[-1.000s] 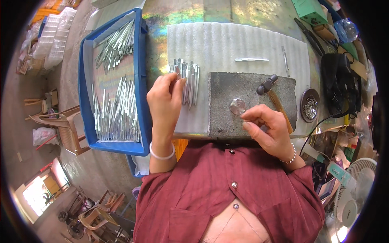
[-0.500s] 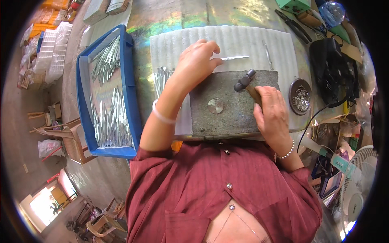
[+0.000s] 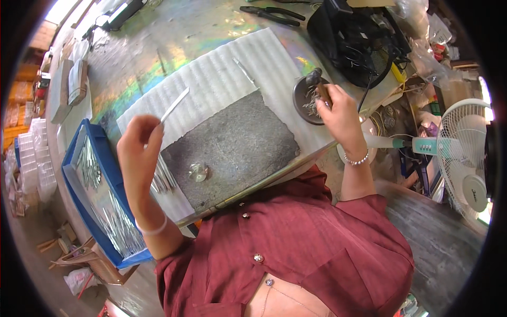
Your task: Assembling and hammering small metal components on a workbench in a workshop.
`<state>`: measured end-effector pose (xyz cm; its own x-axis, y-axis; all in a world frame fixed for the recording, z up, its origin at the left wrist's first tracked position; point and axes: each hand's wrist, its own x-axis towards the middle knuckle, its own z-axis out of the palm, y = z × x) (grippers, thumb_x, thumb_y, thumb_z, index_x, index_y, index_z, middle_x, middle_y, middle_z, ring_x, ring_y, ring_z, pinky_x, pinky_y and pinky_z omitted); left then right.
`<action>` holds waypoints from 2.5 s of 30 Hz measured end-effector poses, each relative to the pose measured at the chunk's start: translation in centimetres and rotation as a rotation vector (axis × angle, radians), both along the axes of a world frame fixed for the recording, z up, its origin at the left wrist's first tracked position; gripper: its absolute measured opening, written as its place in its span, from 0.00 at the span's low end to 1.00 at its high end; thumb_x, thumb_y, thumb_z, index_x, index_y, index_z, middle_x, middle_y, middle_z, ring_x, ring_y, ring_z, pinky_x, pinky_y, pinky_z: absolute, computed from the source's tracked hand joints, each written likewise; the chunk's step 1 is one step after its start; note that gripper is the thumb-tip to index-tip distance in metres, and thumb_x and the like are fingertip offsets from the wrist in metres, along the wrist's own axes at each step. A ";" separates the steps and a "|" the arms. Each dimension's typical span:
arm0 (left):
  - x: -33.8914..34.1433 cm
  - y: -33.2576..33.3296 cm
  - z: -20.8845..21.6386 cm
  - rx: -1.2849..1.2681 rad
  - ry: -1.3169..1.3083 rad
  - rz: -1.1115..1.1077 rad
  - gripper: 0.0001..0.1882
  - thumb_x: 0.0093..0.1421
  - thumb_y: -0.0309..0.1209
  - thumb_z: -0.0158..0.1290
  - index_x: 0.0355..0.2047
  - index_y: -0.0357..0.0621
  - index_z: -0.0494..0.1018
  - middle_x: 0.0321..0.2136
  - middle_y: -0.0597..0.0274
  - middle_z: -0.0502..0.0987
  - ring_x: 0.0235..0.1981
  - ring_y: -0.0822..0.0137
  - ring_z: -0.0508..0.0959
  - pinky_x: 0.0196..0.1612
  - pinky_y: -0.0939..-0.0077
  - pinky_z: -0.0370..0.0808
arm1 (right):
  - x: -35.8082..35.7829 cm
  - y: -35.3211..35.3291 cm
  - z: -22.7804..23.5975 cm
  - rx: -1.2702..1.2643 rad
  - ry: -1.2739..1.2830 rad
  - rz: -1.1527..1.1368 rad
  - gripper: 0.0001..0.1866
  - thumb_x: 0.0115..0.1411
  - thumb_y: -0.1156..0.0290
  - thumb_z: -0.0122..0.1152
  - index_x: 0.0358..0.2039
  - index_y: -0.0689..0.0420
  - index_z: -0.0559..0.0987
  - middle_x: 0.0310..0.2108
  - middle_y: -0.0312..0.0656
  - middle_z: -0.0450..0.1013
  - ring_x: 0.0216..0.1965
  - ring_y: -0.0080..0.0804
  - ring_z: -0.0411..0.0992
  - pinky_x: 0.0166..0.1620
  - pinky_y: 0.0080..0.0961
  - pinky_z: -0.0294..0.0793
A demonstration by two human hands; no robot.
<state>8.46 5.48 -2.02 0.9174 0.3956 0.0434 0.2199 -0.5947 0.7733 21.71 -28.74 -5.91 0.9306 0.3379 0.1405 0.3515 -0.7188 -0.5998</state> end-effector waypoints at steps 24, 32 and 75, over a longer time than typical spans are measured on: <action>-11.3 -5.6 2.1 0.081 0.003 0.137 0.08 0.48 0.12 0.52 0.29 0.35 0.70 0.22 0.62 0.70 0.22 0.73 0.70 0.28 0.82 0.68 | 13.5 3.2 -1.1 -0.372 0.244 0.772 0.08 0.48 0.75 0.61 0.28 0.64 0.75 0.19 0.46 0.69 0.23 0.32 0.69 0.30 0.26 0.67; -10.2 -5.8 1.6 0.068 -0.040 0.126 0.08 0.49 0.13 0.53 0.30 0.35 0.70 0.23 0.61 0.70 0.23 0.73 0.70 0.28 0.83 0.68 | 14.7 5.0 -0.7 -0.587 0.245 0.881 0.08 0.44 0.74 0.60 0.25 0.64 0.75 0.21 0.52 0.71 0.25 0.47 0.70 0.30 0.35 0.68; -10.2 -8.3 -3.6 -1.929 -0.505 0.100 0.10 0.60 0.31 0.52 0.38 0.38 0.68 0.31 0.55 0.75 0.26 0.69 0.77 0.27 0.81 0.77 | -11.3 14.7 5.2 0.818 1.131 0.626 0.04 0.58 0.78 0.57 0.31 0.66 0.73 0.26 0.38 0.72 0.29 0.20 0.71 0.33 0.16 0.72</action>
